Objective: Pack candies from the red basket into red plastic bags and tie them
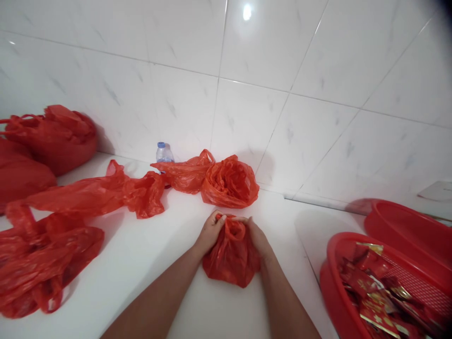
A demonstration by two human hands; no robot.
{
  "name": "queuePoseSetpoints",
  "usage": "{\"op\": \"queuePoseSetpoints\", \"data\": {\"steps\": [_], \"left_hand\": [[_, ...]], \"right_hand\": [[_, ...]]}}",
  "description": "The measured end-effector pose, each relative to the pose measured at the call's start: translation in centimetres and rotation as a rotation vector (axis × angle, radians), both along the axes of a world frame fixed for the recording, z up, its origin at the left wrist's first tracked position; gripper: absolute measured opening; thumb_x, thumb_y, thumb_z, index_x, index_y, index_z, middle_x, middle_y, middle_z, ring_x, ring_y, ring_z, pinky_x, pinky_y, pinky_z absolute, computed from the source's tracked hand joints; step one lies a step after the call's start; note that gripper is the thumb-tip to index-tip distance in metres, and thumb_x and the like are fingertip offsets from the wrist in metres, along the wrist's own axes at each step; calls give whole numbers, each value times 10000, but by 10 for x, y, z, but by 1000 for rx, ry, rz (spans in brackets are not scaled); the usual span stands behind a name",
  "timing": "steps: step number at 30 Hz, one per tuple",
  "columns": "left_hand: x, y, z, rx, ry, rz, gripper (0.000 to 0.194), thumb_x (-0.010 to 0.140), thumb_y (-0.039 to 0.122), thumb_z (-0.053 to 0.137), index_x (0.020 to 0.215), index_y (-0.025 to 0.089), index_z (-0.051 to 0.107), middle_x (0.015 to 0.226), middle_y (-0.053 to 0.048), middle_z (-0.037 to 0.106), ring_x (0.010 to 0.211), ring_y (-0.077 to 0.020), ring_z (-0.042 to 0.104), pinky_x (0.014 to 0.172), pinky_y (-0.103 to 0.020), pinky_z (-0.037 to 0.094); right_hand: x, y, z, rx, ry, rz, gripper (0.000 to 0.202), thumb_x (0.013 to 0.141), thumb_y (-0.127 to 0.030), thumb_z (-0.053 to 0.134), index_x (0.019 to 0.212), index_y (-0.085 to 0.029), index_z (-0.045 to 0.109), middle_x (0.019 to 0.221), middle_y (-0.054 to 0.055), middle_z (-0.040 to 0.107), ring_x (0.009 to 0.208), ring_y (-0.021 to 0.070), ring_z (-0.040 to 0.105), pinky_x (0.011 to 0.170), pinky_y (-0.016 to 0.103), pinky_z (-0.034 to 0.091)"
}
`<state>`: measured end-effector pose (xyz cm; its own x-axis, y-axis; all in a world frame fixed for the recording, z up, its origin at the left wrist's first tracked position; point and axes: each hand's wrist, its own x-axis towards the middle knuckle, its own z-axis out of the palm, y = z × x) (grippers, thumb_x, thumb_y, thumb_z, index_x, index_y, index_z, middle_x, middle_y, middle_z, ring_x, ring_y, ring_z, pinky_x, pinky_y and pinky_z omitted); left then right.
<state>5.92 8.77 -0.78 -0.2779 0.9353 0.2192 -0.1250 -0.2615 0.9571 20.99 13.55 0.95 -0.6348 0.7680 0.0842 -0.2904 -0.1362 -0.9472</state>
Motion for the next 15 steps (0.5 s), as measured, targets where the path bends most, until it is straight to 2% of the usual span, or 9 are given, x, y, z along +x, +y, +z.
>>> {"op": "queuePoseSetpoints", "data": {"steps": [2,4,7,9,11,13,15], "left_hand": [[0,-1,0,-8,-25,-17,239,831,416,545,773,187,510,701,26,529,624,-115,488,624,-239,422],[1,-3,1,-9,-45,-27,240,821,412,560,770,190,485,678,38,499,597,-105,465,593,-227,406],[3,-4,2,6,-53,-38,236,802,387,592,769,186,473,720,27,514,643,-109,488,632,-235,417],[5,-4,3,17,-36,-53,236,782,369,621,762,181,479,751,13,532,683,-119,508,666,-246,425],[7,-4,4,27,-4,-79,240,752,354,656,758,176,494,767,2,546,698,-129,520,674,-256,429],[11,-4,5,39,39,-102,241,714,331,690,748,174,510,795,-11,562,716,-141,531,682,-265,433],[14,-5,6,59,93,-104,218,682,281,707,730,175,523,836,-21,572,757,-153,539,716,-274,433]], "right_hand": [[1,3,0,88,-79,-6,257,731,-390,677,921,-218,671,990,44,641,891,195,592,844,330,446],[1,5,0,146,-143,-31,374,668,-246,707,1033,-239,629,984,20,632,853,174,590,788,300,459],[-2,5,-2,232,-277,-138,552,641,-165,635,1174,-250,522,781,-32,594,665,138,553,618,247,442],[-5,5,-4,338,-410,-245,476,636,-156,586,1104,-238,558,704,-45,570,612,134,521,575,237,411],[-7,4,-6,448,-552,-371,271,656,-171,553,910,-235,621,689,-29,590,623,144,519,586,245,392],[-8,4,-9,493,-669,-495,126,681,-194,538,759,-245,623,653,-22,602,605,150,508,578,251,364],[-8,3,-11,491,-706,-565,114,696,-210,528,727,-258,626,622,-23,605,581,153,496,569,256,348]]}}
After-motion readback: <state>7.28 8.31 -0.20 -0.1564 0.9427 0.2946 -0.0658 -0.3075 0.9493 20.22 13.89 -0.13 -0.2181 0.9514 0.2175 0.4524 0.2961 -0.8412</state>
